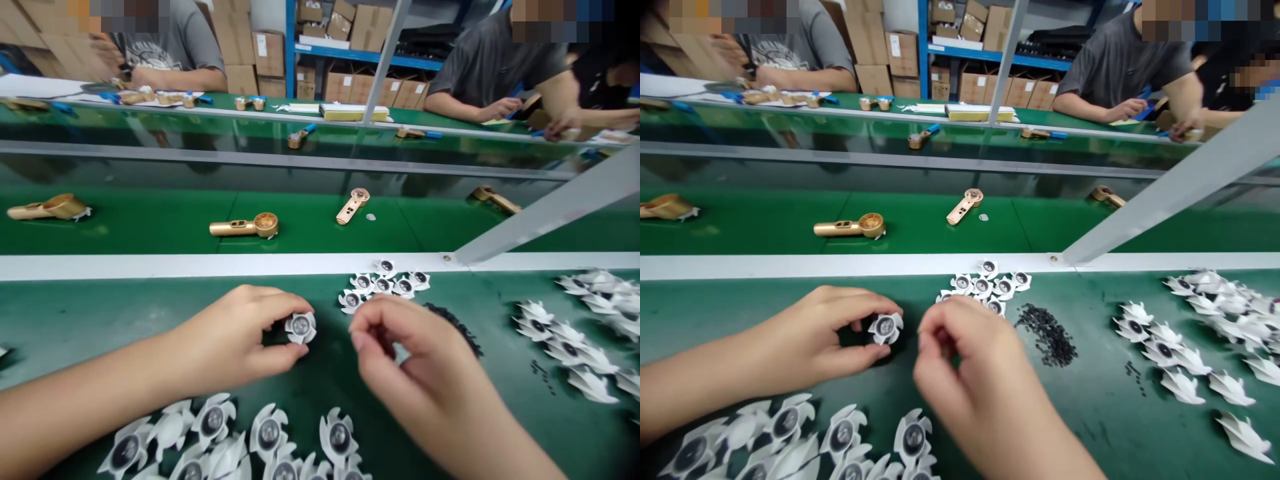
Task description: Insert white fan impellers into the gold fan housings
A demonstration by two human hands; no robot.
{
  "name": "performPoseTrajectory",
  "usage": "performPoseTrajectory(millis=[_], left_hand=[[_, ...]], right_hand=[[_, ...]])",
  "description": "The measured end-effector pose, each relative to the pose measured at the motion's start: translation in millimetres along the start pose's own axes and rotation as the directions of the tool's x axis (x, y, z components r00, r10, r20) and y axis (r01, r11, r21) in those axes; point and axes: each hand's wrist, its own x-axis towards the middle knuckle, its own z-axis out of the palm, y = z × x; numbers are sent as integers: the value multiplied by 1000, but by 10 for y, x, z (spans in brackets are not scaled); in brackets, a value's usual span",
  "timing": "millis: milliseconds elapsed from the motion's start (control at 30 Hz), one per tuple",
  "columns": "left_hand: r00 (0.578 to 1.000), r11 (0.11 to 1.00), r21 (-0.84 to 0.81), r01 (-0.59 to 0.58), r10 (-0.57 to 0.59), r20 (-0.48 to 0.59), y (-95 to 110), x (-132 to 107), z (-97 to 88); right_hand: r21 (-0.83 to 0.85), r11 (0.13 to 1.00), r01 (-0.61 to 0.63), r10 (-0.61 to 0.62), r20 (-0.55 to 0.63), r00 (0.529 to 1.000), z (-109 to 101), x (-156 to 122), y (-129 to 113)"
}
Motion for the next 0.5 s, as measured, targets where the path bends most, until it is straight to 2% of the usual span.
performPoseTrajectory(millis=[67,133,300,500], left_hand=[[1000,998,-62,15,-15,4,107,-18,24],[999,991,-130,34,-35,-2,180,-37,29],[993,952,-283,113,-113,16,235,-64,-1],[991,936,-330,123,-133,-8,220,-71,2]], right_hand=[[179,978,104,-111,27,993,129,-16,-123],[223,967,122,-134,39,990,228,-26,-167],[222,965,137,-148,35,988,305,-25,-109],[180,978,108,-107,-13,994,363,-29,-115]])
